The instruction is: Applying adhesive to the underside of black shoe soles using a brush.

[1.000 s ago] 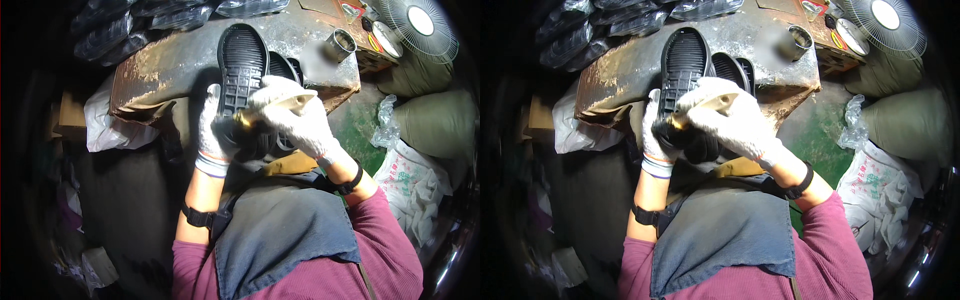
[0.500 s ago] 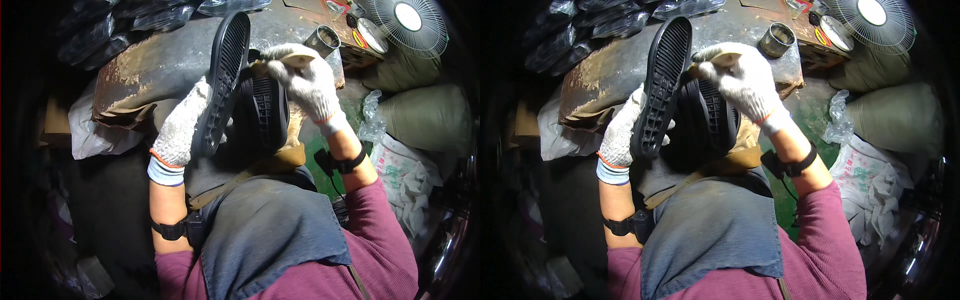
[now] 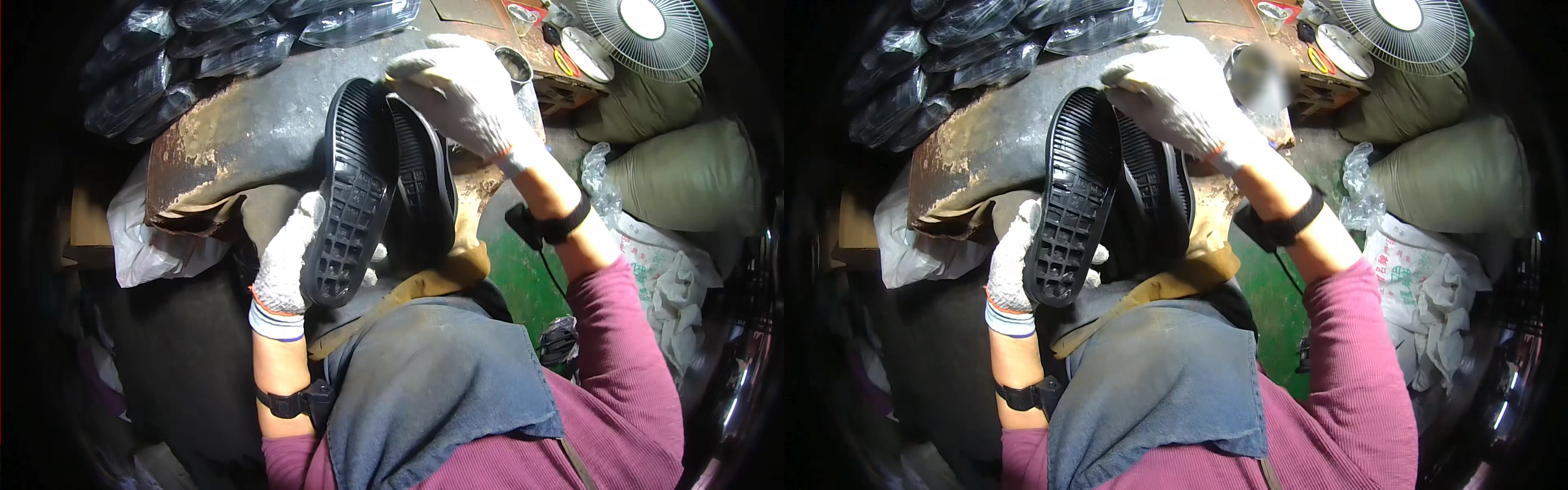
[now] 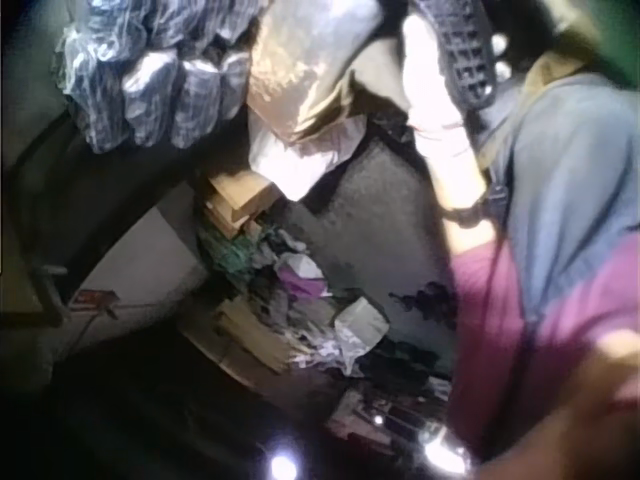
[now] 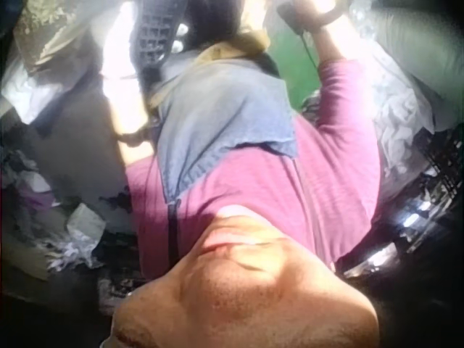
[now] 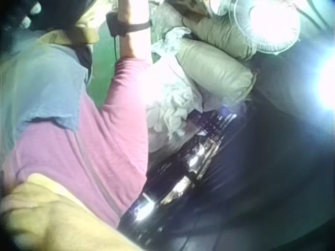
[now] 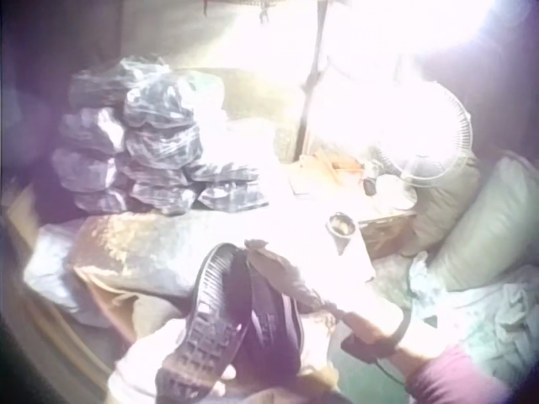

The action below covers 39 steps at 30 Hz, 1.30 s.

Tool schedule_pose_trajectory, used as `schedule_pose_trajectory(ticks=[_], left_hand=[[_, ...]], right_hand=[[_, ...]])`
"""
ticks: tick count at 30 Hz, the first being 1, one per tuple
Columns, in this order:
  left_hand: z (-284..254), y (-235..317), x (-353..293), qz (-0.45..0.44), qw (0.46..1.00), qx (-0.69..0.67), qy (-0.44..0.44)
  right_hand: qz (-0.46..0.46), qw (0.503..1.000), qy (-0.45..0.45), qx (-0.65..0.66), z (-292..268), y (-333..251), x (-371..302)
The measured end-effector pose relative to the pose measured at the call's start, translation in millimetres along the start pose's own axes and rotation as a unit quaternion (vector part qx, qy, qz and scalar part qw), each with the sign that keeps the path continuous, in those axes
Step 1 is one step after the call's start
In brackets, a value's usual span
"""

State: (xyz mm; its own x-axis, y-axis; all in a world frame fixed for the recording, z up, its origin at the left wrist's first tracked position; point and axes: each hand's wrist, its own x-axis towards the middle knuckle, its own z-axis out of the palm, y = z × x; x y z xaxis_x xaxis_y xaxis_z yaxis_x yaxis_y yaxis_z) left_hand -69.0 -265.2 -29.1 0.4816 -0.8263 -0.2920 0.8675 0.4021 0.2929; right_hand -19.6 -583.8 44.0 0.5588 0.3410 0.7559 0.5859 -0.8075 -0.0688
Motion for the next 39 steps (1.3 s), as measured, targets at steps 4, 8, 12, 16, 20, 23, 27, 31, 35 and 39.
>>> schedule_pose_trajectory(ticks=[4,8,12,16,20,23,27,31,35,39], left_hand=[[21.7,-3.8,-0.8,-0.027,0.994,-0.098,-0.029],[18.0,-5.4,3.3,-0.005,0.987,-0.119,-0.110],[14.4,-6.7,1.2,0.013,0.983,-0.120,-0.138],[14.2,-6.3,-0.1,0.001,0.985,-0.139,-0.103],[1.4,-12.0,0.0,0.048,0.978,-0.176,-0.100],[0.7,-5.1,2.9,0.080,0.970,-0.206,-0.099],[12.6,-8.8,11.7,0.045,0.977,-0.123,-0.167],[-0.8,-11.5,15.8,0.068,0.973,-0.103,-0.193],[-4.5,-22.9,18.9,0.242,0.965,0.098,-0.001],[-18.2,-19.2,19.8,0.192,0.968,-0.151,-0.055]], right_hand=[[-0.060,0.998,0.002,0.019,8.3,4.8,22.4],[-0.039,0.996,0.014,0.076,18.6,-9.7,22.1],[0.197,0.961,0.090,0.173,29.1,-18.5,-14.0],[0.293,0.928,0.045,0.225,35.8,-44.8,-24.5],[0.148,0.964,-0.032,0.219,27.1,-88.3,-14.9],[0.187,0.915,-0.009,0.357,22.1,-78.0,-8.9],[0.316,0.863,0.005,0.393,44.8,-41.2,1.9],[0.288,0.875,-0.066,0.384,47.2,-79.3,-6.6],[0.217,0.907,-0.053,0.357,37.8,-114.2,-20.1],[0.173,0.936,-0.070,0.297,29.3,-135.2,-29.0]])
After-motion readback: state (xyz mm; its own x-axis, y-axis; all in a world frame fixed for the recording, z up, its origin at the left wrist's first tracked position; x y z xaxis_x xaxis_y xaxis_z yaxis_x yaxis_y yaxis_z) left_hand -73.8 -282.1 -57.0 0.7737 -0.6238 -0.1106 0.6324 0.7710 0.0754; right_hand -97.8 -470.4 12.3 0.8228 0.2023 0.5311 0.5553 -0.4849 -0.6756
